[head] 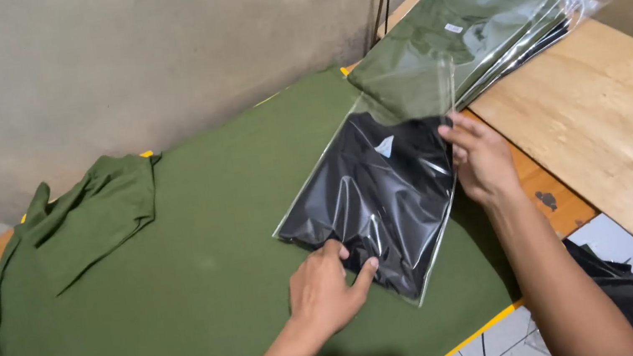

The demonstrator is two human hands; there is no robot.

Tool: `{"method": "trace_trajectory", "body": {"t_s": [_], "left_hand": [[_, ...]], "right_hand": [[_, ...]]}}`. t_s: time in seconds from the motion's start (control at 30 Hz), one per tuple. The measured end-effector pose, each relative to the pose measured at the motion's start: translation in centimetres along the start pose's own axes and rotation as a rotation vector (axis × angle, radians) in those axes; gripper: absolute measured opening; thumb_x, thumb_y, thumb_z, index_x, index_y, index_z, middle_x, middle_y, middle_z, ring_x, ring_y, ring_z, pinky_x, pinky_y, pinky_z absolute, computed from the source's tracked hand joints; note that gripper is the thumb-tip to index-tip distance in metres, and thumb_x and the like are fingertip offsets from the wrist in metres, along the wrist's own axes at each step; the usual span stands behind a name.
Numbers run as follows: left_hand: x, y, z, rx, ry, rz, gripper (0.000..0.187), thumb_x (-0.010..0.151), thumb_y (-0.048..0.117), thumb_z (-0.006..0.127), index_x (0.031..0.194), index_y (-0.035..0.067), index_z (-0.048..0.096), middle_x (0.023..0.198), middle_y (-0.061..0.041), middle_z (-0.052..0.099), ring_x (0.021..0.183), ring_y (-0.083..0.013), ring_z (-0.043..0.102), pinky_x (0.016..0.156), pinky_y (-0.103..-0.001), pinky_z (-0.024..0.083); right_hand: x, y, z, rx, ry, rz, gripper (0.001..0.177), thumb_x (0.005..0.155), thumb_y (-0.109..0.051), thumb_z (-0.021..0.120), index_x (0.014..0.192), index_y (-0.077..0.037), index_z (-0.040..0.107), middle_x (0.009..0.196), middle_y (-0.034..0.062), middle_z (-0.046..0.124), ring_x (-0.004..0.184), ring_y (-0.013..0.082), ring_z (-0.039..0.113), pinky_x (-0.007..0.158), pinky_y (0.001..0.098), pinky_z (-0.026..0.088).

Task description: The person folds a green t-shirt on a table, aligning the sleeves and edges, then places the folded shirt into a clear plastic bag and seals it. The packaged shirt is set aside with other packaged shirts.

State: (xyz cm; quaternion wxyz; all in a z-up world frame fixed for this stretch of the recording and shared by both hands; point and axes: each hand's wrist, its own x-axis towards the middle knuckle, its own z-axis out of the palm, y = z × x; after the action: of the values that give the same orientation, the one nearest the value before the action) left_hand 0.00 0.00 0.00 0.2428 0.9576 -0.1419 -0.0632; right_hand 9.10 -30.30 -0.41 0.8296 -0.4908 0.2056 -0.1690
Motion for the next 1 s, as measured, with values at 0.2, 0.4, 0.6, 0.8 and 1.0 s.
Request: {"method": "trace_trajectory", "body": {"t_s": [0.2, 0.4, 0.6, 0.8, 1.0], "left_hand": [[8.1, 2.0, 3.8, -0.255, 0.357, 0.197, 0.043, 0.086, 0.043, 0.074, 0.104, 0.004, 0.067, 0.077, -0.012, 0.07, 0.082, -0.0378, 0.072, 0.071, -0.051, 0.056], [17.7, 5.6, 7.9, -0.202, 0.475, 0.084, 0.053, 0.088, 0.057, 0.064, 0.117, 0.013, 0.067, 0.1, -0.006, 0.068, 0.1, -0.0319, 0.067, 0.087, -0.049, 0.049], [24.1, 8.9, 7.2, -0.2, 0.372, 0.1, 0.061, 0.097, 0.044, 0.056, 0.147, 0.008, 0.053, 0.136, -0.016, 0.062, 0.126, -0.0351, 0.052, 0.099, -0.051, 0.04], [30.4, 9.9, 9.2, -0.172, 0.406, 0.131, 0.064, 0.096, 0.045, 0.056, 0.151, 0.011, 0.051, 0.131, -0.013, 0.065, 0.127, -0.035, 0.051, 0.099, -0.051, 0.038], [31.9, 9.9, 9.1, -0.249, 0.412, 0.073, 0.069, 0.082, 0.045, 0.067, 0.145, 0.02, 0.059, 0.119, -0.009, 0.062, 0.125, -0.0328, 0.049, 0.098, -0.047, 0.036]], "right_hand": [[7.4, -1.3, 2.6, -0.091, 0.264, -0.445, 0.052, 0.085, -0.008, 0.087, 0.13, -0.006, 0.06, 0.088, -0.0059, 0.059, 0.083, 0.0039, 0.067, 0.075, 0.0167, 0.057], [21.9, -1.1, -2.7, -0.149, 0.51, -0.737, 0.064, 0.091, 0.001, 0.09, 0.134, -0.025, 0.052, 0.087, -0.0048, 0.062, 0.071, 0.0038, 0.069, 0.066, 0.015, 0.057], [25.4, -5.0, -5.0, -0.274, 0.708, -0.979, 0.07, 0.093, 0.006, 0.092, 0.139, -0.023, 0.048, 0.089, 0.0, 0.07, 0.072, 0.0051, 0.063, 0.069, 0.0141, 0.05], [16.4, -7.0, 1.5, -1.034, 0.947, -0.959, 0.097, 0.099, -0.008, 0.102, 0.164, -0.009, 0.029, 0.161, 0.0285, 0.022, 0.152, 0.051, 0.035, 0.126, 0.0648, 0.031], [15.2, -1.4, 8.1, -1.606, 0.449, -1.162, 0.054, 0.073, -0.03, 0.088, 0.121, -0.012, 0.072, 0.143, 0.0228, 0.052, 0.143, 0.0502, 0.036, 0.108, 0.073, 0.027]]}}
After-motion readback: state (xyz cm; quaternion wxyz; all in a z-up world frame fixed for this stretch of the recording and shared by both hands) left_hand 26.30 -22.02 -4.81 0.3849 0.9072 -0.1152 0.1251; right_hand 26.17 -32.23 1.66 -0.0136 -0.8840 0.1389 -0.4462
